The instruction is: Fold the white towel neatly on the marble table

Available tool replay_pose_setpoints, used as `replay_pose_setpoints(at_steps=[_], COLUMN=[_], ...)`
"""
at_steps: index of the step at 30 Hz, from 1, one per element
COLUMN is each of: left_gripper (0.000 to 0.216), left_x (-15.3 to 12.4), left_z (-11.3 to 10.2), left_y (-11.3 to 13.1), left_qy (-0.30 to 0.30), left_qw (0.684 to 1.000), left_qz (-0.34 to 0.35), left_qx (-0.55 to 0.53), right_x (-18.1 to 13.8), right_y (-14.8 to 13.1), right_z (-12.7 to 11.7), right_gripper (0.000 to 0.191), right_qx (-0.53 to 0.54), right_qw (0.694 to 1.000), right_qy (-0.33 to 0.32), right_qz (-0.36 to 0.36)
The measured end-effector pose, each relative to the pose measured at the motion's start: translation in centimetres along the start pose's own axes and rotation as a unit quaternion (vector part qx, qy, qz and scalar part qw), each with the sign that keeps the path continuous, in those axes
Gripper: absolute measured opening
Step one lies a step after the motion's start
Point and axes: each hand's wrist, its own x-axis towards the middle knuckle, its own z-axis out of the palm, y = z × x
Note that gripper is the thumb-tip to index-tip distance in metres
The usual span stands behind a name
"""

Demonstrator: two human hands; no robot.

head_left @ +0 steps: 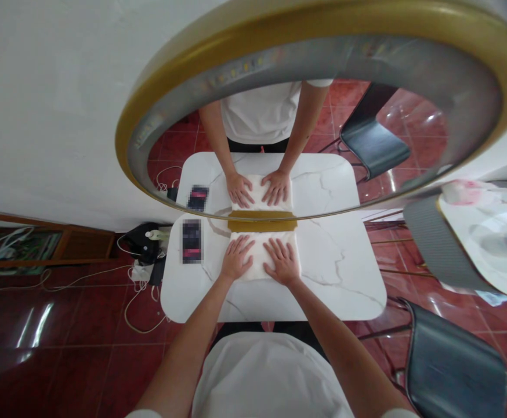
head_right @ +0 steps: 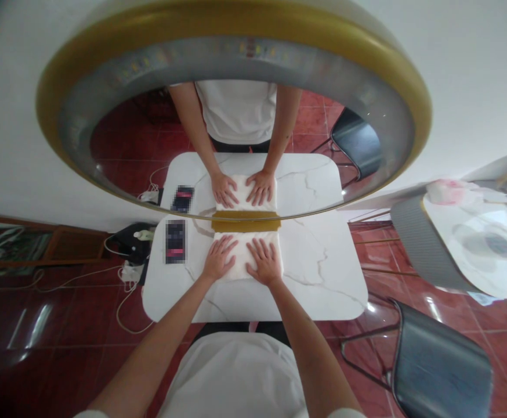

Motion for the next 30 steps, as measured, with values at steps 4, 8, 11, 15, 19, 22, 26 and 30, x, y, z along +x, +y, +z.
replay_pose_setpoints(at_steps=[4,8,11,15,19,22,26,30], left_gripper=[0.055,0.057,0.057,0.056,0.055,0.054,0.054,0.055], left_x=[0.1,-0.1,-0.3,-0.5,-1.1,-2.0,-3.7,-5.7], left_z=[0.1,0.1,0.2,0.4,0.6,0.7,0.8,0.8], left_y=[0.0,0.2,0.3,0.6,1.3,1.9,2.7,3.5], left_qy=[0.002,0.0,0.004,0.017,0.027,0.025,0.024,0.013], left_qw=[1.0,1.0,1.0,1.0,0.999,0.998,0.998,0.999], left_qz=[-0.004,-0.009,-0.011,-0.023,-0.043,-0.054,-0.055,-0.044], left_qx=[-0.001,0.001,0.0,-0.003,-0.008,-0.012,-0.014,-0.015], right_x=[0.1,-0.1,-0.1,-0.1,-0.6,-1.5,-3.4,-5.9], right_y=[0.0,-0.1,-0.1,-0.2,-0.6,-1.1,-1.9,-2.7], right_z=[0.1,0.1,0.1,0.0,0.0,0.0,0.2,0.2], right_gripper=[0.073,0.07,0.069,0.069,0.069,0.068,0.068,0.069], right_qx=[0.002,0.001,-0.002,-0.006,-0.015,-0.02,-0.026,-0.032], right_qw=[1.0,1.0,1.0,1.0,1.0,1.0,1.0,0.999], right_qy=[-0.002,0.001,0.003,0.007,0.014,0.012,0.013,0.01], right_qz=[-0.002,0.002,0.003,0.003,0.009,0.012,0.013,0.015])
